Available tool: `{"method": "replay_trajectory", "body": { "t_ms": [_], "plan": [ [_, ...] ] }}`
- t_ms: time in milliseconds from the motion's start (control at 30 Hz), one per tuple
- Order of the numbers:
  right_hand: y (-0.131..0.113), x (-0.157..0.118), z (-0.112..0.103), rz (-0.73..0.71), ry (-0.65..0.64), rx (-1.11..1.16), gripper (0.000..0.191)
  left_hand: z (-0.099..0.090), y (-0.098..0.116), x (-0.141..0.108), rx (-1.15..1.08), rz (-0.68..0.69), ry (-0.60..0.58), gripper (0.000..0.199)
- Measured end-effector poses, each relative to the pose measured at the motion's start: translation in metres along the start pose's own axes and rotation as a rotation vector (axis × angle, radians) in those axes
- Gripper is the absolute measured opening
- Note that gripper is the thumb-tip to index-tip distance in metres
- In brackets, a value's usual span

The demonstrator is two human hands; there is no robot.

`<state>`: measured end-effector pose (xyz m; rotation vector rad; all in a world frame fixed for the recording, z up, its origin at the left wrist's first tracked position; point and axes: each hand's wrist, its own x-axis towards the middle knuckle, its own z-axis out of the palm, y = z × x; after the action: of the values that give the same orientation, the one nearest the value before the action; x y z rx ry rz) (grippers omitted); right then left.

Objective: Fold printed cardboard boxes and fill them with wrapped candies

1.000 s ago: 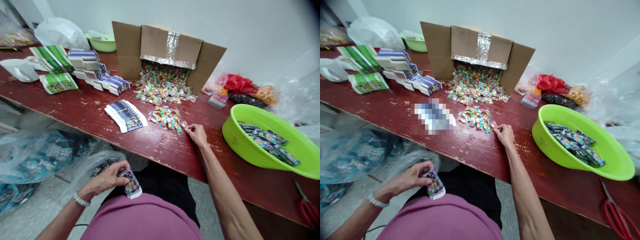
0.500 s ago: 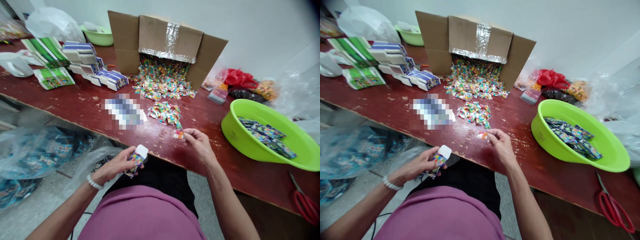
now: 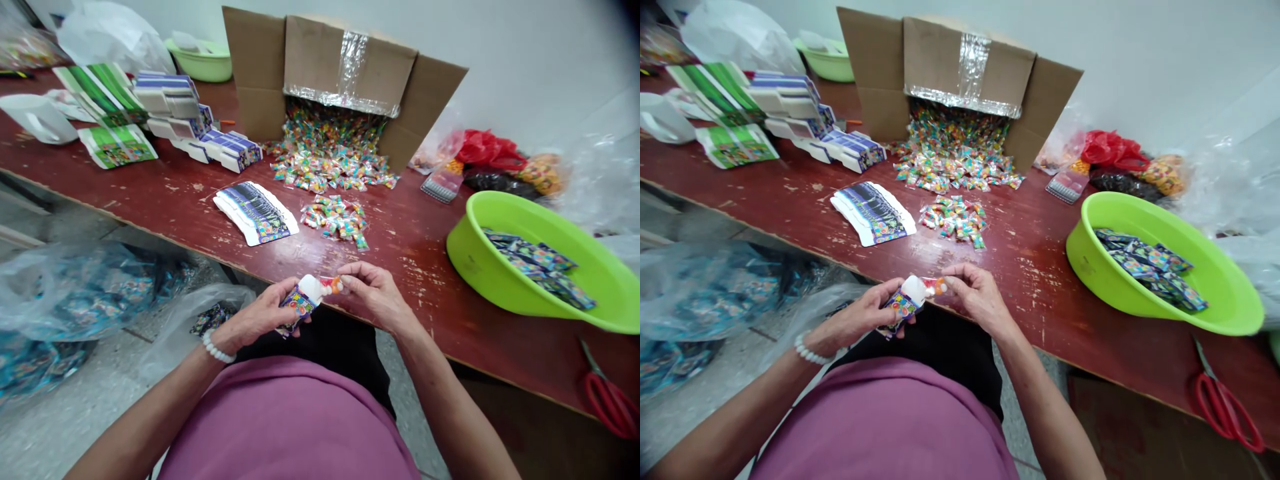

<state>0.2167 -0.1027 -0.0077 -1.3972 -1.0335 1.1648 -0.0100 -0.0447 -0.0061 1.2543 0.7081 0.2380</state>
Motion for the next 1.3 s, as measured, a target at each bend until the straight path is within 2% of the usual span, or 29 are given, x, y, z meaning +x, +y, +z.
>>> {"method": "replay_trajectory", "body": {
  "t_ms": [467, 533, 600, 733, 900, 1300],
  "plan": [
    [-0.004, -0.003, -0.008, 0.011, 0.057, 0.035, 0.028, -0.002, -0.013, 0.002, -0.028, -0.017, 0.064, 0.042],
    [-0.004, -0.003, -0.008, 0.007, 0.060, 0.034, 0.028, -0.001, -0.015, 0.004, -0.074, 0.000, 0.111, 0.040],
    [-0.004, -0.005, -0.007, 0.007, 0.062, 0.039, 0.028, 0.003, -0.015, 0.006, -0.157, 0.038, 0.207, 0.039],
    [-0.004, -0.008, -0.002, -0.011, 0.066, 0.049, 0.028, 0.018, -0.012, 0.011, -0.305, 0.107, 0.335, 0.044],
    [-0.003, -0.010, 0.003, -0.045, 0.060, 0.014, 0.026, 0.030, -0.008, 0.014, -0.338, 0.153, 0.352, 0.045],
    [-0.004, -0.012, 0.000, -0.023, 0.075, 0.034, 0.029, 0.028, -0.016, 0.016, -0.324, 0.124, 0.350, 0.048]
  ]
}}
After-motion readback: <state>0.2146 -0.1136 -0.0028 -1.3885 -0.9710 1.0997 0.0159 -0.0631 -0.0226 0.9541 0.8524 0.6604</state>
